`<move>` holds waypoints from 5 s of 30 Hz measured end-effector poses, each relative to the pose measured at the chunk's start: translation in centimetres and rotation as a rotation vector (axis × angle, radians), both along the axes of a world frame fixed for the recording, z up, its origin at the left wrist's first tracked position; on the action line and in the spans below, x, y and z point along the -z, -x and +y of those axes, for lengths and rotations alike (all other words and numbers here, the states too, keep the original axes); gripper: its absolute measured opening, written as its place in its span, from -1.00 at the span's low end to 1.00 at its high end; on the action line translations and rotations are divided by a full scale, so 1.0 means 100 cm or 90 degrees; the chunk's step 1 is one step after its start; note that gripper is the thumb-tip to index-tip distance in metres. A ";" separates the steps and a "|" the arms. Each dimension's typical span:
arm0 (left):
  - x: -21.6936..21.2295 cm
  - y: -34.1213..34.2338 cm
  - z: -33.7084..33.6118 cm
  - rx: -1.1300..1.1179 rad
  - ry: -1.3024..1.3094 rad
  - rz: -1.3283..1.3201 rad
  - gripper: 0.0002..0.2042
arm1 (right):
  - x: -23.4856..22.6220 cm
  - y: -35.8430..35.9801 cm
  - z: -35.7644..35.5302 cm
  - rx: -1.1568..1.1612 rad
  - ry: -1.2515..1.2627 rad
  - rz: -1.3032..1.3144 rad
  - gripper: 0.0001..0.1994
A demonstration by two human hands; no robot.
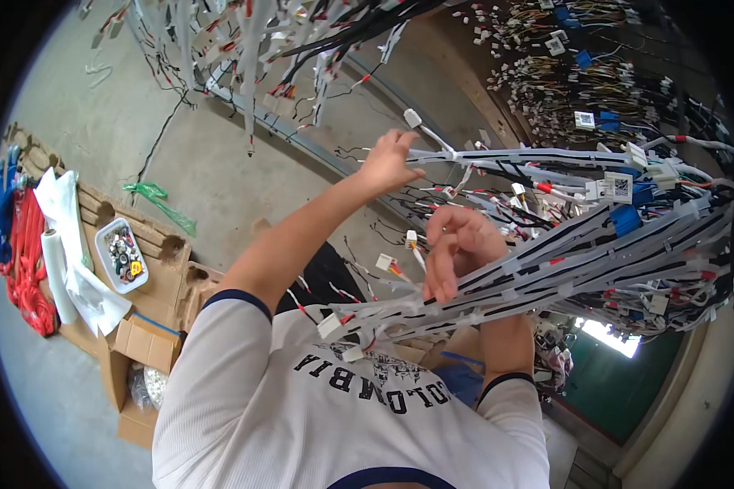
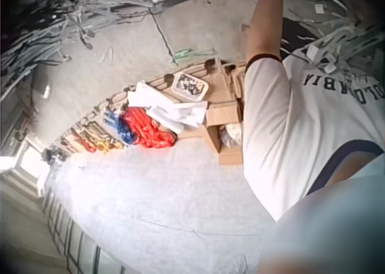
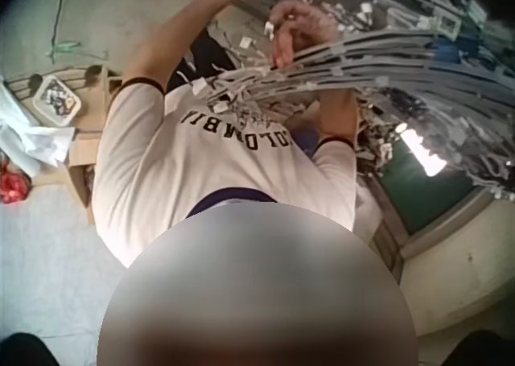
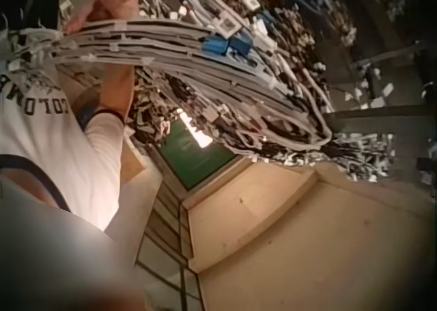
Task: Apply electrical tape to bundles of wires and organize wire harnesses on a storage rack.
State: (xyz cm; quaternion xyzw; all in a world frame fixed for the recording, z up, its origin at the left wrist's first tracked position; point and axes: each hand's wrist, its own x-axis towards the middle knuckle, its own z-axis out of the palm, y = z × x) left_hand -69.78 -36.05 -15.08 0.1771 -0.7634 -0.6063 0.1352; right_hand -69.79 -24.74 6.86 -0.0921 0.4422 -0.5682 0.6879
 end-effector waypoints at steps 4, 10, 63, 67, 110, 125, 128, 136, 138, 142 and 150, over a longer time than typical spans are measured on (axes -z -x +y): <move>0.017 0.032 0.017 -0.036 -0.133 0.154 -0.75 | -0.003 0.000 -0.007 0.031 0.011 -0.033 -0.64; 0.025 -0.036 -0.021 0.014 -0.407 0.111 -0.75 | 0.011 0.011 -0.005 0.078 0.048 -0.132 -0.38; -0.162 -0.205 -0.071 0.043 -0.255 0.514 -0.62 | 0.015 -0.013 -0.023 0.056 0.291 -0.144 -0.74; -0.169 -0.215 -0.081 0.042 -0.533 0.315 -0.61 | 0.019 -0.013 -0.023 0.028 0.304 -0.164 -0.76; -0.265 -0.144 -0.061 0.131 -0.012 0.159 -0.64 | 0.012 -0.017 -0.019 0.199 0.149 -0.172 -0.54; -0.254 -0.116 -0.059 0.202 -0.226 0.182 -0.45 | 0.053 0.003 -0.004 0.258 0.195 -0.138 -0.56; -0.241 -0.097 -0.035 0.175 -0.083 0.265 0.03 | 0.068 0.019 -0.033 0.307 0.307 -0.119 -0.61; -0.205 -0.045 -0.036 0.006 0.024 0.249 -0.21 | 0.069 0.017 -0.057 0.397 0.194 0.550 -0.66; -0.219 -0.036 -0.031 0.049 -0.006 0.158 -0.33 | 0.093 0.037 -0.044 0.430 0.282 0.689 -0.78; -0.224 -0.031 -0.050 0.132 -0.039 0.008 -0.60 | 0.145 0.022 -0.019 0.242 0.135 0.943 -0.58; -0.209 -0.034 -0.087 0.272 -0.041 -0.010 -0.38 | -0.021 -0.049 0.120 -0.348 0.138 0.869 -0.74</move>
